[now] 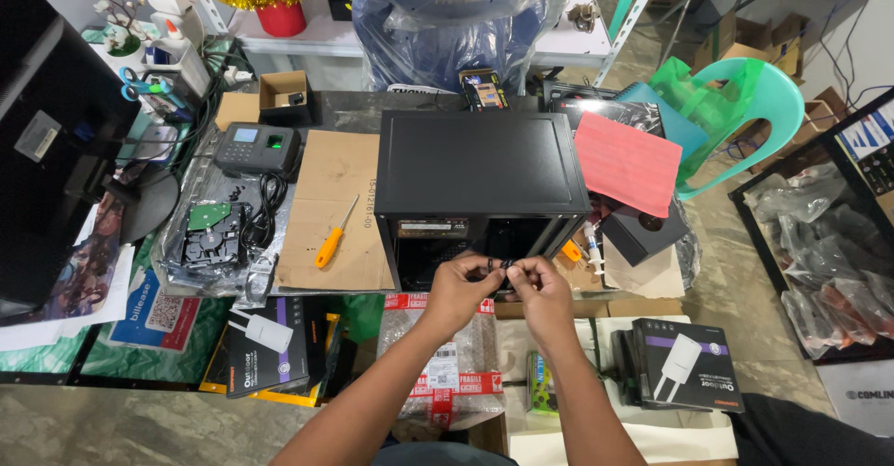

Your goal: The person works on a desktop computer case on a cluttered workbench, holding the case steady while reaching inside to handle internal components and screws. They reposition and rotate the case, pick up a hard drive from the bench, and use a screwdriver on the case near the end.

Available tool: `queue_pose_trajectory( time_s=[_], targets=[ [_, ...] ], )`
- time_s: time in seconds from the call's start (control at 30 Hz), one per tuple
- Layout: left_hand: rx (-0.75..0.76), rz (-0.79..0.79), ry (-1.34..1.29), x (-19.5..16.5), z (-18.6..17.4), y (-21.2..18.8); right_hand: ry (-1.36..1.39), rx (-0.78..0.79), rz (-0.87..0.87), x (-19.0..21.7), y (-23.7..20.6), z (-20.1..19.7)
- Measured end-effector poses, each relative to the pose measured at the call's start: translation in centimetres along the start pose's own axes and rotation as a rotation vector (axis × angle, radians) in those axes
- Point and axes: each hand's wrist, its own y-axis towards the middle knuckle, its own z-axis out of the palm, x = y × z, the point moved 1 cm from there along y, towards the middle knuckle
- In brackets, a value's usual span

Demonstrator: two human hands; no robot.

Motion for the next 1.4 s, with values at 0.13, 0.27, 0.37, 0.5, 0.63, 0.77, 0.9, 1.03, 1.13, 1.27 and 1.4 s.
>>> queue_pose_trajectory(
  time_s=[0.13, 0.27, 0.37, 0.5, 0.63, 0.77, 0.9, 1.03, 1.13, 1.27, 1.4],
  targets=[
    [-0.012, 0.028, 0.047, -1.2, 0.2, 0.0, 0.027, -0.029, 0.017, 0.7, 0.0, 0.5],
    [-0.016, -0.045, 0.026, -2.0, 0.3, 0.1, 0.137, -0.084, -0.007, 1.3, -0.7, 1.7],
    [0.004, -0.096, -0.063, -2.1, 0.5, -0.1, 0.146, -0.141, -0.028, 1.5, -1.2, 2.3],
    [-0.064, -0.124, -0.064, -1.7, 0.8, -0.2, 0.101, -0.180, -0.050, 0.9, -1.3, 2.6],
    [-0.077, -0.243, -0.226, -0.9, 0.6, -0.3, 0.057, -0.131, -0.212, -0.3, -0.9, 2.6],
    [-0.061, -0.315, -0.464, -0.3, 0.1, -0.4, 0.191, -0.023, -0.102, -1.3, -0.5, 2.6],
    [-0.129, -0.271, -0.394, -0.3, -0.7, -0.9, 0.140, 0.079, -0.129, -2.0, -0.8, 2.6],
    [-0.109, 0.027, -0.045, -1.5, -2.7, -2.4, 0.084, 0.198, -0.134, -2.6, -1.2, 3.2],
    [-0.069, 0.150, 0.106, -2.7, -3.8, -3.4, 0.048, 0.223, -0.087, -2.8, -1.5, 3.9],
    [-0.078, -0.053, 0.116, -4.5, -4.8, -4.2, -0.056, 0.189, -0.153, -2.1, -1.8, 4.8],
    [-0.125, 0.055, 0.241, -6.2, -5.4, -4.4, -0.078, 0.194, -0.149, -1.0, -2.3, 5.3]
  ],
)
